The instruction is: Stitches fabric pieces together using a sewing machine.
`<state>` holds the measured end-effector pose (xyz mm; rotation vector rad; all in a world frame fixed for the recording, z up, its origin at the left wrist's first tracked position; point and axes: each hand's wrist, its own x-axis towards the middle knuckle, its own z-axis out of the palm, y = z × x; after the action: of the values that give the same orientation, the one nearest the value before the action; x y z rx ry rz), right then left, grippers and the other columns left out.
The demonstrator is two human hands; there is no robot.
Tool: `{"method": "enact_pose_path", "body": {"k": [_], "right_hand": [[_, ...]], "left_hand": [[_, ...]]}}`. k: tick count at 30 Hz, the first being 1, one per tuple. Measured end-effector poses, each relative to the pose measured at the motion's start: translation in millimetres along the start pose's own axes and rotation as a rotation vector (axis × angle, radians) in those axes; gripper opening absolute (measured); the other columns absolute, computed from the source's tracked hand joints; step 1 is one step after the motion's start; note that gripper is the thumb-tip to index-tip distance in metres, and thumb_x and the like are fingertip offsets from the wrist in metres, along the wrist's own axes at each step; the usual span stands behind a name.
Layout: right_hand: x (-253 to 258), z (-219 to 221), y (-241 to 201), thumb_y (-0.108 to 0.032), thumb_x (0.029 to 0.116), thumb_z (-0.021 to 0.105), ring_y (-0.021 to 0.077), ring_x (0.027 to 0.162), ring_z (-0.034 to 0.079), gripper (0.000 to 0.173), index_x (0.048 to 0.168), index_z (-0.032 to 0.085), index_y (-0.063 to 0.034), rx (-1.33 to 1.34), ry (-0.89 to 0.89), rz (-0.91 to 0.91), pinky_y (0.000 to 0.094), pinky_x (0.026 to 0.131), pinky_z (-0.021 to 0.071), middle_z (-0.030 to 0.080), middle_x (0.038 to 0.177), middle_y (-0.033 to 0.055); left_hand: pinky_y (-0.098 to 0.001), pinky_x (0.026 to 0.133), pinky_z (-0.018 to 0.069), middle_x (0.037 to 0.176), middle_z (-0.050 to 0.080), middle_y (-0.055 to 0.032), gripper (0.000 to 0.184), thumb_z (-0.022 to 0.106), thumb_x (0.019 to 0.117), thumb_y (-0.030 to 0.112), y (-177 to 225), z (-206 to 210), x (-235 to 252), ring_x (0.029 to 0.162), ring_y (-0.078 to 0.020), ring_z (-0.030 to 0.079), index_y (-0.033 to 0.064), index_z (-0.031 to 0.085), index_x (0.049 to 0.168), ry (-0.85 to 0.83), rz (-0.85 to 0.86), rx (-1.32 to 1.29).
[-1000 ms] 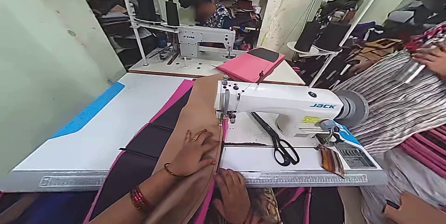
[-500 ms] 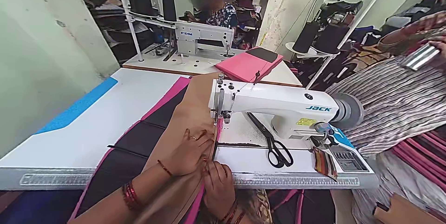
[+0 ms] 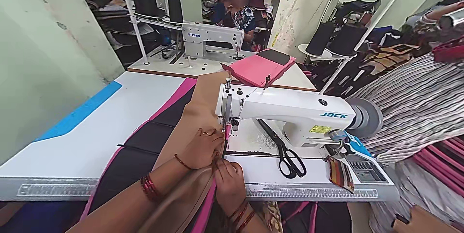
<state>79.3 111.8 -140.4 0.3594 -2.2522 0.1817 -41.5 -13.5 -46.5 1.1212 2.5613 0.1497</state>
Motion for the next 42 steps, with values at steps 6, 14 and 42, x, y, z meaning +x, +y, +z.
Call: {"method": "enact_pose_path", "body": {"k": [6, 14, 42], "right_hand": [[20.7, 0.0, 9.0, -0.003, 0.0796, 0.067, 0.0209, 0.102, 0.075, 0.016, 0.088, 0.079, -0.0087, 0.037, -0.195, 0.034, 0.0458, 0.086, 0.0574, 0.079, 0.105, 0.0044], [38.8, 4.0, 26.5, 0.002, 0.0817, 0.068, 0.0227, 0.101, 0.075, 0.016, 0.091, 0.078, -0.0058, 0.131, -0.277, 0.079, 0.0474, 0.09, 0.0566, 0.079, 0.102, 0.0068], [-24.8, -12.7, 27.0, -0.013, 0.093, 0.052, 0.0237, 0.112, 0.07, 0.032, 0.113, 0.078, -0.0127, 0.289, -0.027, 0.025, 0.0362, 0.095, 0.0565, 0.073, 0.126, 0.0061]], "left_hand": [[-0.0662, 0.093, 0.0479, 0.121, 0.07, -0.0172, 0.023, 0.063, 0.0953, 0.016, -10.3, 13.4, 3.4, 0.121, -0.0434, 0.061, 0.0058, 0.076, 0.111, 0.422, 0.19, 0.064], [-0.0627, 0.103, 0.0416, 0.136, 0.06, -0.0184, 0.031, 0.058, 0.0999, 0.017, 0.6, -13.5, 15.5, 0.131, -0.0418, 0.051, 0.0099, 0.071, 0.128, 0.088, -0.062, 0.05], [-0.0487, 0.097, 0.0527, 0.122, 0.066, -0.0222, 0.052, 0.069, 0.0871, 0.005, -27.4, 40.2, -186.5, 0.111, -0.0289, 0.065, -0.0057, 0.054, 0.136, 0.609, -0.521, -0.851]]}}
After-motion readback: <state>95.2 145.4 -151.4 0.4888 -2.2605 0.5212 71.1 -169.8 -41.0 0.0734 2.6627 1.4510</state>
